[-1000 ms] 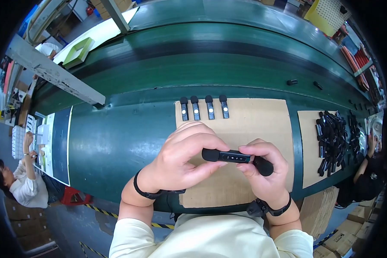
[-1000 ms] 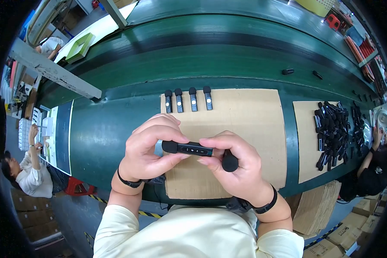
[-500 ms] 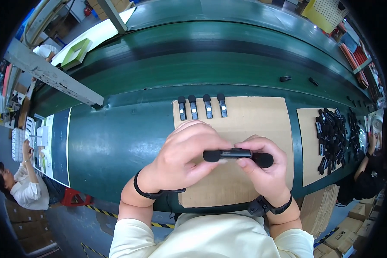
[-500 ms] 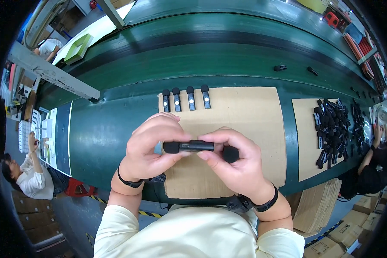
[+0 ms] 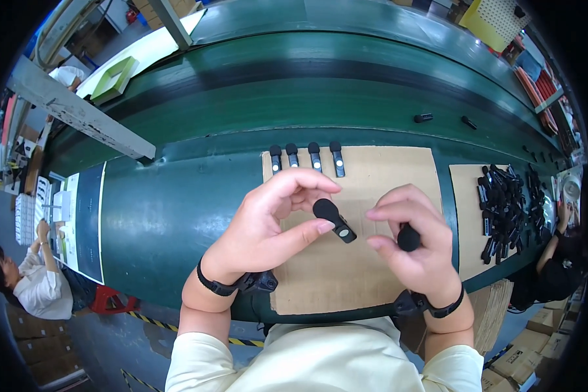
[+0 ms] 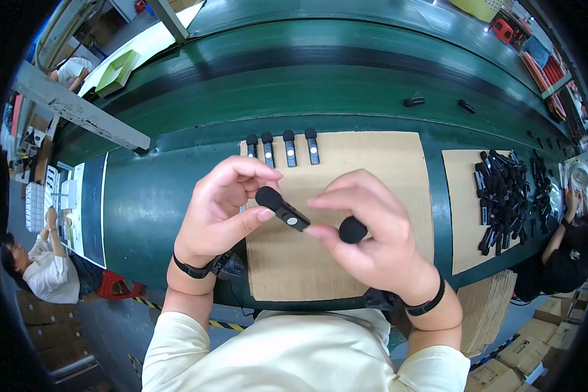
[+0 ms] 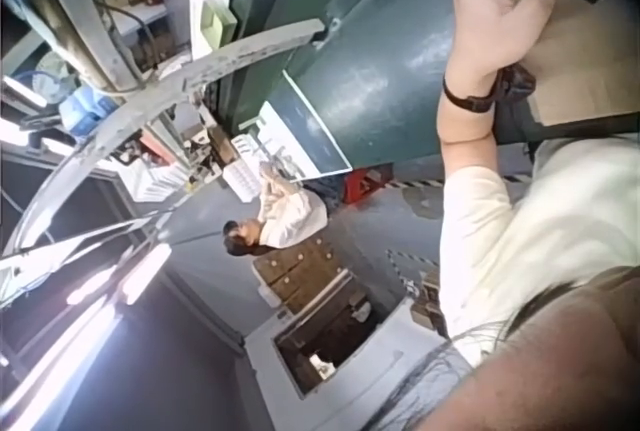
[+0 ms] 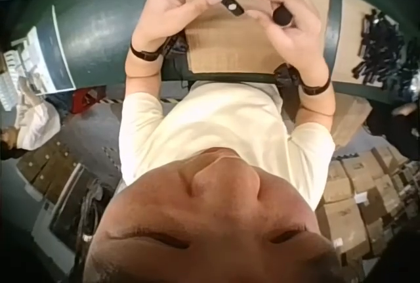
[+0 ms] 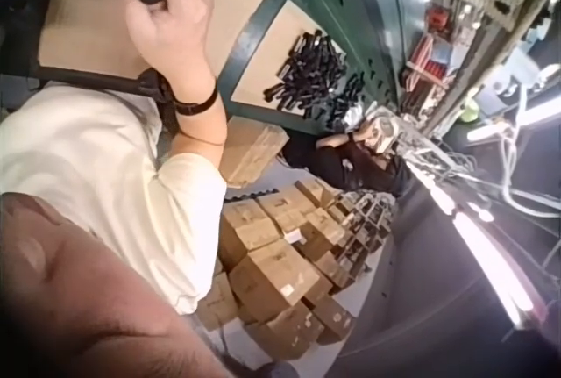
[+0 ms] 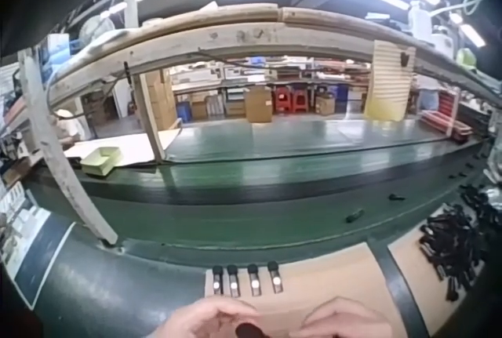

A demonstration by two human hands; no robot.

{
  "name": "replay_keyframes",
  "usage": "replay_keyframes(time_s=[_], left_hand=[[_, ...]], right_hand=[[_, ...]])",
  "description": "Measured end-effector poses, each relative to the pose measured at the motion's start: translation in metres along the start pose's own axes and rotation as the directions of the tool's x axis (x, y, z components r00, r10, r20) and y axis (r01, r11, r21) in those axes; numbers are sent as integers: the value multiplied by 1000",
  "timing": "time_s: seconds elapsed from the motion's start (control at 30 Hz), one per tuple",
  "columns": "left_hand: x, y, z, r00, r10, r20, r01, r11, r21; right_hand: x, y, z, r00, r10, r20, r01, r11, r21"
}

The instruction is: The person picks up microphones from a conveyor belt, presses buttons on each one, and aligns them in rows on a cardboard sheet.

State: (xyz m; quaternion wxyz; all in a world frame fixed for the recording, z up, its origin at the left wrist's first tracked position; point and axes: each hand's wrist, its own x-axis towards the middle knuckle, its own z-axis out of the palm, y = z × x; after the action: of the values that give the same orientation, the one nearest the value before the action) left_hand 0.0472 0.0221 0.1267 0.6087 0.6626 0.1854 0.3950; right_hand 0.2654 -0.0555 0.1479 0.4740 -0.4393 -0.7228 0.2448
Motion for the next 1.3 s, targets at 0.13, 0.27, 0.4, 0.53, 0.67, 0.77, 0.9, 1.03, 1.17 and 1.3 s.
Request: replay_keyframes(time_s=[0.13, 0.27, 0.4, 0.53, 0.67, 0.77, 0.9, 1.03, 1.17, 1.3], left_hand=[[3, -7, 3, 997, -45, 56, 56, 976, -212], [3, -7, 7, 984, -168, 61, 177, 963, -205], [5, -15, 2, 995, -96, 37, 99, 991, -90], [8, -11, -10, 999, 24, 48, -42, 906, 421], [8, -7, -16, 998, 62, 7, -58, 895, 442], [7, -6, -17, 996, 93, -7, -82, 900, 428], [6, -5, -19, 995, 97, -2, -86, 892, 444], [7, -5, -20, 994, 107, 14, -101, 878, 468], [7, -7, -22, 993, 115, 12, -108, 876, 470], [8, -8, -19, 991, 129, -35, -96, 869, 486]], right_hand=[[20, -3, -3, 991, 70, 114, -66, 997, -41], [36, -2, -3, 938, 185, 293, -180, 983, -45], [48, 19, -8, 921, 178, 347, -168, 984, -59], [67, 52, -21, 913, 293, 284, -253, 953, -169], [88, 79, -24, 805, 512, 299, -382, 834, -398], [92, 107, -21, 796, 530, 293, -368, 807, -461], [95, 131, -17, 795, 530, 294, -365, 806, -465], [94, 139, -14, 769, 558, 313, -385, 794, -470], [92, 141, -15, 783, 534, 318, -354, 804, -478], [80, 120, -16, 881, 413, 231, -285, 853, -436]])
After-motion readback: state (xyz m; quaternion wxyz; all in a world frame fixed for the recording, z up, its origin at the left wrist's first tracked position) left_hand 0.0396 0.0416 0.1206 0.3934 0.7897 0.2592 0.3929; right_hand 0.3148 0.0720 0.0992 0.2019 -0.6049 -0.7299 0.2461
